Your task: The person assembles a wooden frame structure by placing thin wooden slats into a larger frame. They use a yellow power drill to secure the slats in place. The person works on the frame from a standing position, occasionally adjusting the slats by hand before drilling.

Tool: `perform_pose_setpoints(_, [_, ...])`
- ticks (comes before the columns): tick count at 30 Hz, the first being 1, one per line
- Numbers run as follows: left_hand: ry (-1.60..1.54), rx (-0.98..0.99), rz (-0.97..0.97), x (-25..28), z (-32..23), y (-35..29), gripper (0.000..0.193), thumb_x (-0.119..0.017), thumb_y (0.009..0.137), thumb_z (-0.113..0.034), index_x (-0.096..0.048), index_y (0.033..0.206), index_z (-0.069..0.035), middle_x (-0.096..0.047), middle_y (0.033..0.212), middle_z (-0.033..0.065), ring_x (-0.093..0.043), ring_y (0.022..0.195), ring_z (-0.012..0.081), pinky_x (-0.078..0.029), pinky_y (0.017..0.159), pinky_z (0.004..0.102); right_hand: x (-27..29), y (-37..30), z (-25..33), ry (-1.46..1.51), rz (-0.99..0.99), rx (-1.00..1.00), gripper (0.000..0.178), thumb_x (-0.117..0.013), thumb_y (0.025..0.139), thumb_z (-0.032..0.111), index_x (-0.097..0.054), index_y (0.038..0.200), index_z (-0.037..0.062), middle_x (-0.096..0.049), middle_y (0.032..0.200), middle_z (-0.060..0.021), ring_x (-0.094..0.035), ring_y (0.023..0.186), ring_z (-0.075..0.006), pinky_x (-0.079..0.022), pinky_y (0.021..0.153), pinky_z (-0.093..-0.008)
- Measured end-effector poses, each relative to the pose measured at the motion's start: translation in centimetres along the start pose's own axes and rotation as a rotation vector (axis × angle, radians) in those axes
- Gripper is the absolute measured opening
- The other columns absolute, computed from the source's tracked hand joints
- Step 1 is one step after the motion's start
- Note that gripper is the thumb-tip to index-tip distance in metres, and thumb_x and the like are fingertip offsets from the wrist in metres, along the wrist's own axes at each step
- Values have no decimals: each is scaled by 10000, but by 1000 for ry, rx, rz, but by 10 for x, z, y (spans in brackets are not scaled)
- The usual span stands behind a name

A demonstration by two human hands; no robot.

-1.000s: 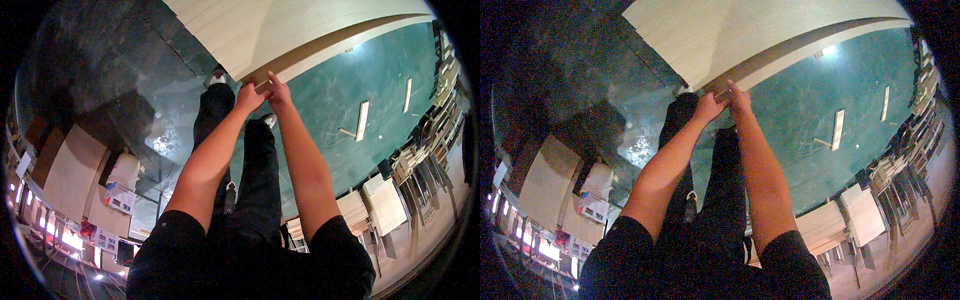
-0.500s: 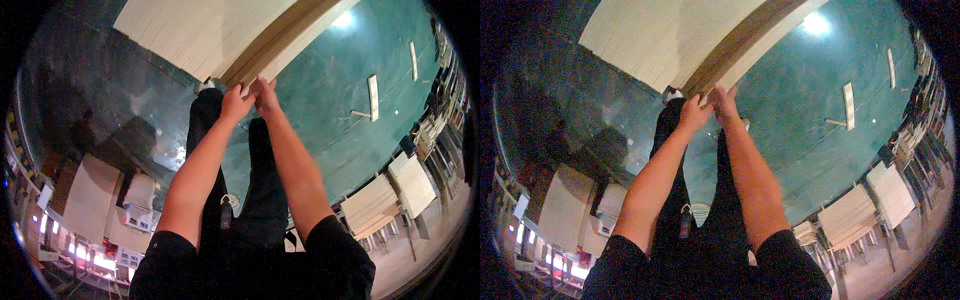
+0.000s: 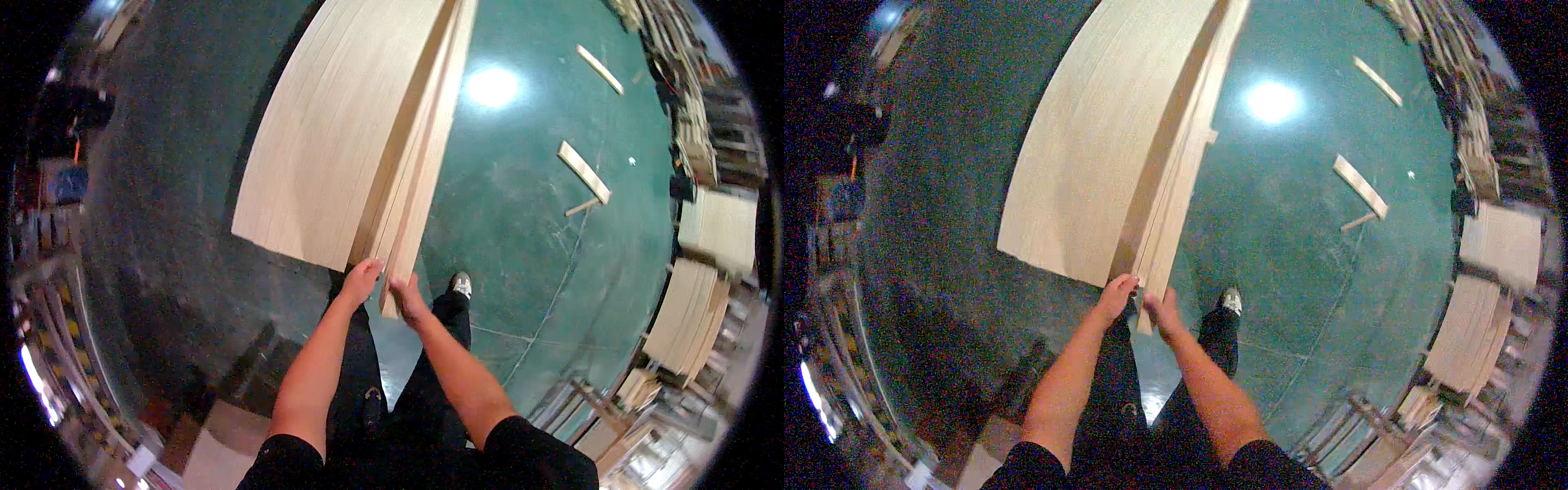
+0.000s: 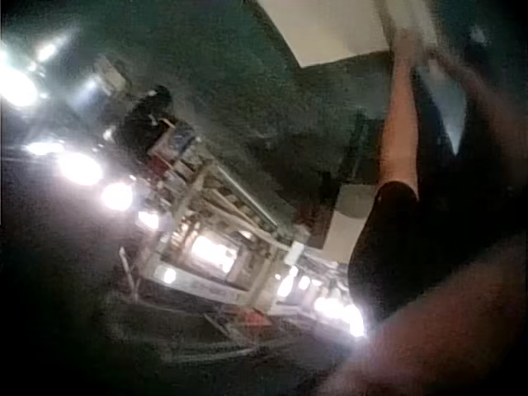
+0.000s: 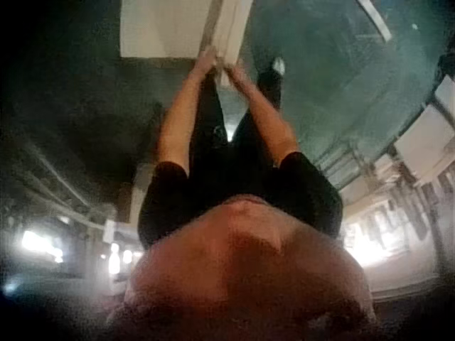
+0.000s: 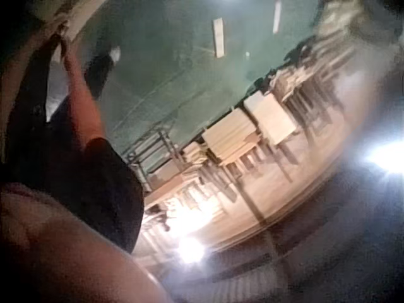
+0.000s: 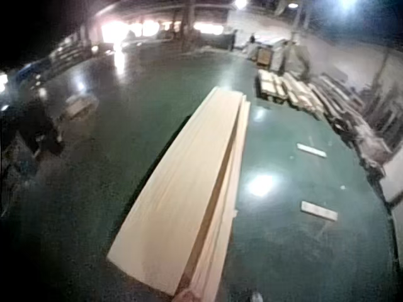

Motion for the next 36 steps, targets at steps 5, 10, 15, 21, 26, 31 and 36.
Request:
perform_pose_setpoints(5, [-303, 79, 23, -4, -45, -45, 601, -536, 995, -616, -534, 1381, -155, -584, 1203, 11, -544, 1058, 152, -433, 827, 325, -40, -123, -12, -10, -11, -132, 754, -763, 933, 342, -310, 1459, 47, -549, 1231, -114, -594, 1075, -200, -526, 947, -366])
perform_pose_setpoints(10, [-263, 131, 82, 9, -42, -94, 613, -570, 991, -592, -494, 1440, -181, -595, 1250, 72, -620, 1063, 218, -498, 888, 436, -48, -210, -84, 115, -66, -81, 951, -835, 864, 457, -232, 1467, 36, -619, 1222, -194, -649, 1027, -243, -557, 839, -371])
perform_pose_setpoints(15, [-187, 137, 72, -4, -18, -154, 441, -574, 970, -630, -552, 1109, -212, -552, 938, -15, -525, 868, 170, -442, 755, 452, -72, -332, -64, 33, -155, -158, 897, -804, 894, 424, -278, 1499, 21, -564, 1329, -197, -585, 1221, -249, -514, 1008, -418])
perform_pose_setpoints(21, [-68, 167, 166, 1, -43, -183, 772, -594, 879, -749, -476, 1409, -201, -531, 1215, 104, -510, 1067, 266, -408, 914, 543, -82, -442, -165, 112, -158, -94, 844, -786, 906, 451, -336, 1479, 25, -618, 1257, -178, -642, 1130, -232, -517, 887, -353])
perform_pose_setpoints(26, [-66, 150, 316, 49, -67, -119, 1030, -462, 880, -844, -98, 1671, -294, -136, 1722, 176, -167, 1563, 419, -194, 1184, 707, -135, -619, -212, 43, -165, -149, 921, -788, 857, 560, -385, 1500, 36, -555, 1353, -168, -566, 1227, -267, -464, 1020, -400])
perform_pose_setpoints(31, [-265, 292, 268, 69, -137, -135, 1225, -468, 713, -957, -115, 1662, -269, -71, 1733, 99, -150, 1531, 440, -172, 1164, 719, -188, -790, -212, 20, -216, -373, 953, -841, 786, 548, -424, 1508, 87, -545, 1398, -162, -537, 1281, -295, -451, 1044, -446])
perform_pose_setpoints(36, [-119, 70, 416, 24, -172, -205, 1014, -515, 775, -813, -376, 1566, -194, -367, 1595, 138, -371, 1423, 392, -385, 1070, 647, -231, -869, -222, 54, -322, -489, 986, -893, 705, 484, -445, 1510, 133, -590, 1360, -137, -611, 1189, -306, -500, 958, -462])
Point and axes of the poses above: each hand's wrist, its own y-axis towards the middle knuckle, its own x-axis out of the back of the hand, z = x × y, the point moved 1 cm from there along y, towards the middle knuckle
